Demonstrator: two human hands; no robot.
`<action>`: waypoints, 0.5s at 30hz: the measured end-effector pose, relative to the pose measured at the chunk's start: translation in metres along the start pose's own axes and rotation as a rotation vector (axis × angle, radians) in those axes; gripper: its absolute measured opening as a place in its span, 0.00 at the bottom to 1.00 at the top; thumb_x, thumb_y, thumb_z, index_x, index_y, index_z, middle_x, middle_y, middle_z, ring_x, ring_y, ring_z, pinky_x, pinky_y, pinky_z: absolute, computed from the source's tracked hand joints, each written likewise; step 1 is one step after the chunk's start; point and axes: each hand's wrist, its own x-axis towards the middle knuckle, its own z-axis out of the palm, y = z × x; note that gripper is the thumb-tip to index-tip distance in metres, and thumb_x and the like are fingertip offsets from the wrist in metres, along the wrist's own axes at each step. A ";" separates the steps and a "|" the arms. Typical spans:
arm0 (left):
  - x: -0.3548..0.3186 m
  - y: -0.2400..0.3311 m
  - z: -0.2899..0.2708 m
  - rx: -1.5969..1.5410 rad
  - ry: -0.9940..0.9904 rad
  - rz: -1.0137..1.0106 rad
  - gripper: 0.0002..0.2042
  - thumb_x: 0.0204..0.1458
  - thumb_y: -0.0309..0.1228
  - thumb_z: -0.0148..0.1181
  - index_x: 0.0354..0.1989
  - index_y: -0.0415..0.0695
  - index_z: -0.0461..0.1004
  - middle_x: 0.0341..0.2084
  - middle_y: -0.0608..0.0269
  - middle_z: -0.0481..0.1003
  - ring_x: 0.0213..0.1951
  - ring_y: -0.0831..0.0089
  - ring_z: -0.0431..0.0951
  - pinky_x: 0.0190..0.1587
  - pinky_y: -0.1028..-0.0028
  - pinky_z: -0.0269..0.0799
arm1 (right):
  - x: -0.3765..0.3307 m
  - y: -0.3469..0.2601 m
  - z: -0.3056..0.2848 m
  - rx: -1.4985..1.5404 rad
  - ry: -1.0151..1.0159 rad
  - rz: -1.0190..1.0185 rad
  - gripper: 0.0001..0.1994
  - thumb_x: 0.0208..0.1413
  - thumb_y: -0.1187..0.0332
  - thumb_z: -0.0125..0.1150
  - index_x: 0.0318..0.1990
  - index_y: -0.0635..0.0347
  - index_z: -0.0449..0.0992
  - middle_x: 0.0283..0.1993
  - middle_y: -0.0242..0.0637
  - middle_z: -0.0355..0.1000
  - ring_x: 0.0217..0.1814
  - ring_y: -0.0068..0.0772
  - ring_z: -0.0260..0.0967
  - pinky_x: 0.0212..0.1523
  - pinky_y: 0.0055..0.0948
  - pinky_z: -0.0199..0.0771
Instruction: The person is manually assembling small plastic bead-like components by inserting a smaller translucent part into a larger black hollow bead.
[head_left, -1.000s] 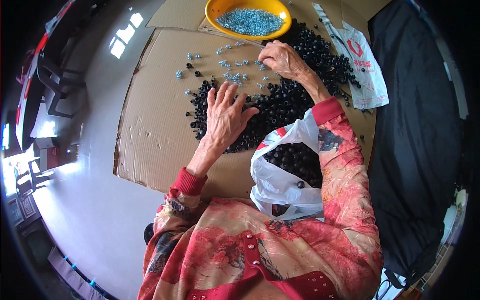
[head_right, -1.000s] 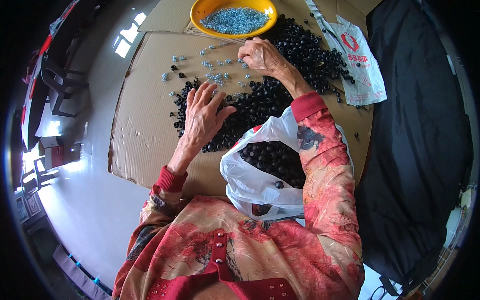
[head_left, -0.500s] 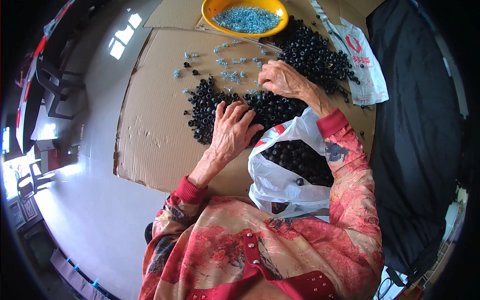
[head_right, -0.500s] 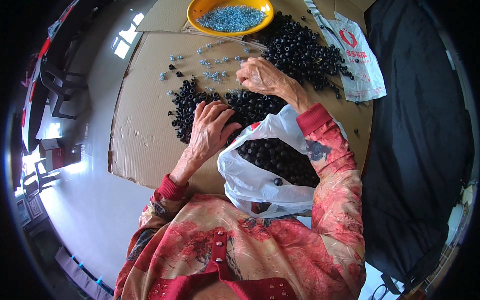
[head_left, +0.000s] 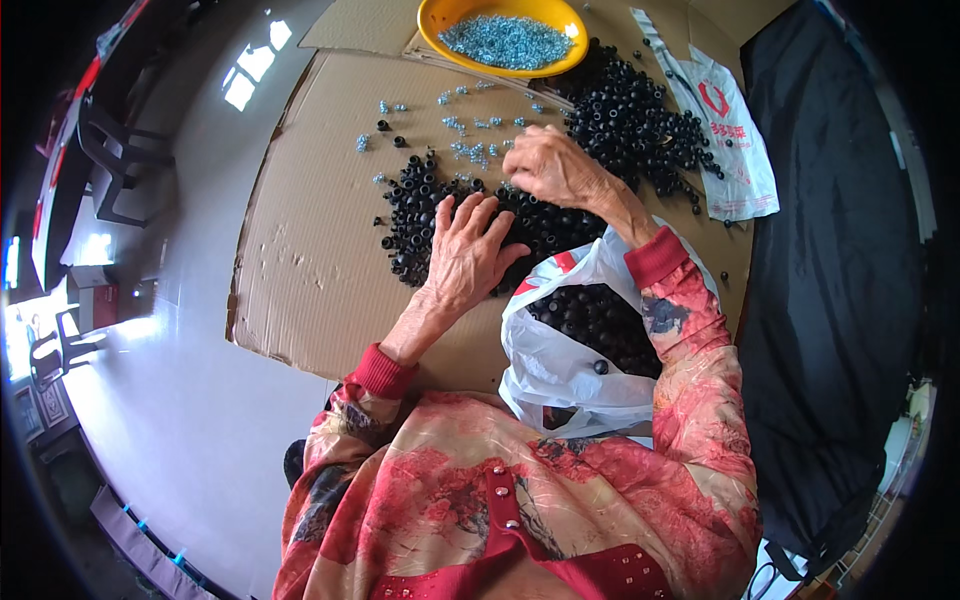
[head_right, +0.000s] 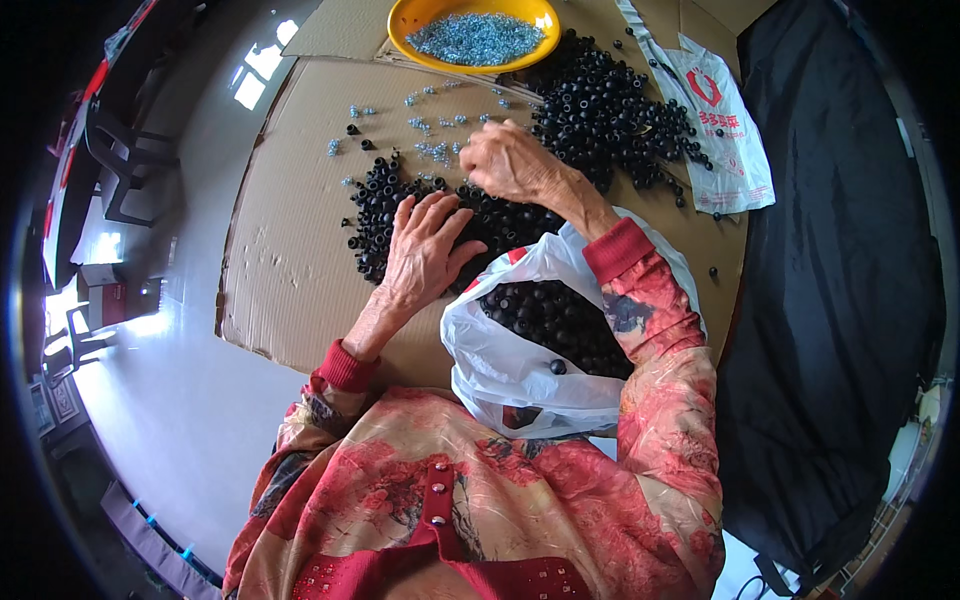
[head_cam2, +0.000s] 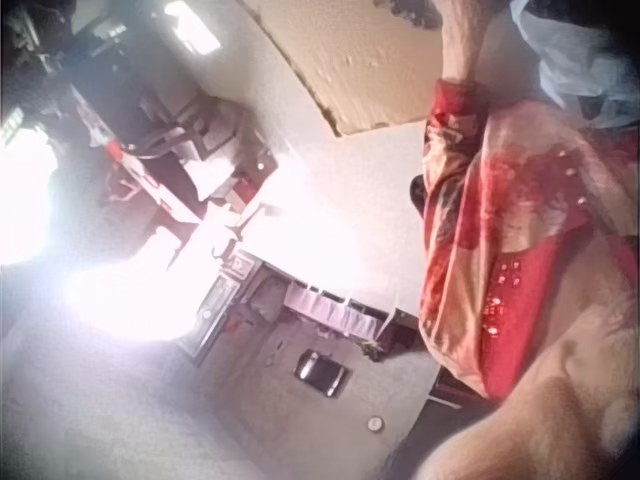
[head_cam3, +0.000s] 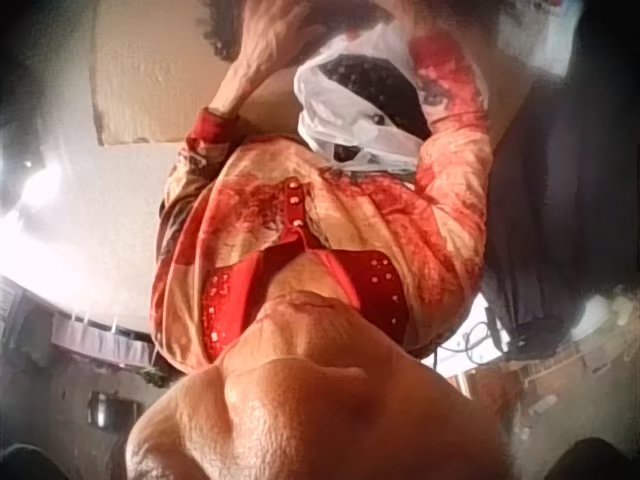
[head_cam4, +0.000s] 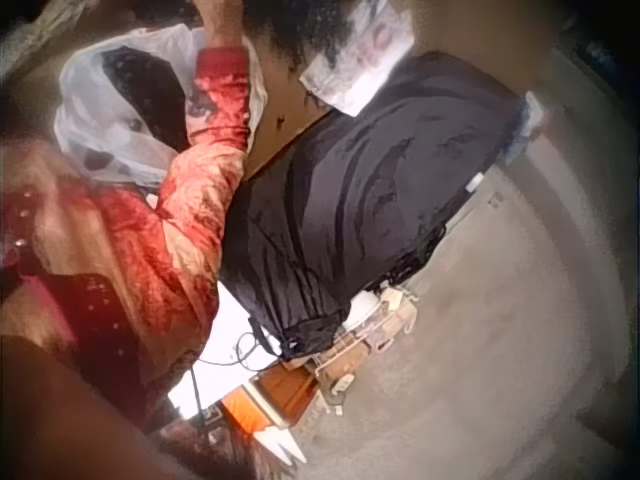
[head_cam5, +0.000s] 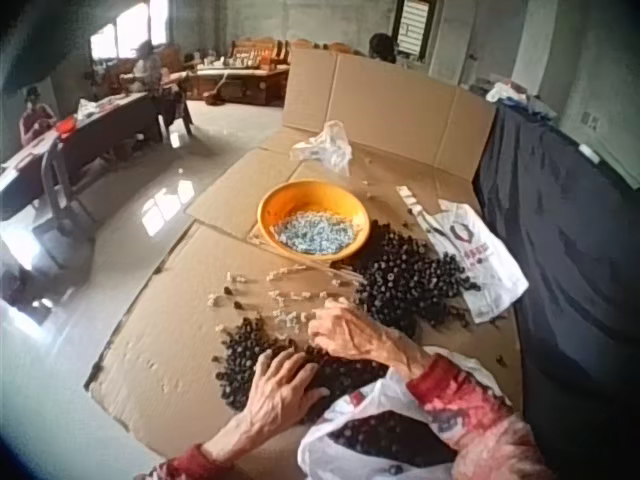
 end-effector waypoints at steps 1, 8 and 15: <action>0.000 0.000 0.000 -0.014 -0.007 0.011 0.20 0.46 0.43 0.58 0.43 0.41 0.71 0.44 0.54 0.69 0.52 0.58 0.66 0.55 0.56 0.53 | 0.000 -0.005 0.000 -0.042 -0.025 -0.051 0.04 0.43 0.70 0.54 0.26 0.59 0.74 0.25 0.35 0.68 0.36 0.36 0.65 0.42 0.35 0.64; 0.000 -0.004 -0.010 -0.053 0.054 0.010 0.17 0.46 0.40 0.60 0.40 0.41 0.73 0.42 0.54 0.70 0.50 0.58 0.67 0.53 0.58 0.57 | 0.007 0.010 0.002 0.041 0.071 0.002 0.05 0.43 0.71 0.52 0.24 0.62 0.73 0.25 0.36 0.70 0.33 0.38 0.67 0.42 0.34 0.65; 0.005 -0.004 -0.010 -0.016 0.103 0.007 0.17 0.45 0.40 0.60 0.39 0.40 0.73 0.42 0.55 0.71 0.50 0.57 0.67 0.53 0.59 0.58 | 0.001 0.016 0.004 0.029 0.050 0.053 0.04 0.43 0.73 0.53 0.24 0.63 0.73 0.25 0.39 0.71 0.31 0.40 0.67 0.40 0.36 0.66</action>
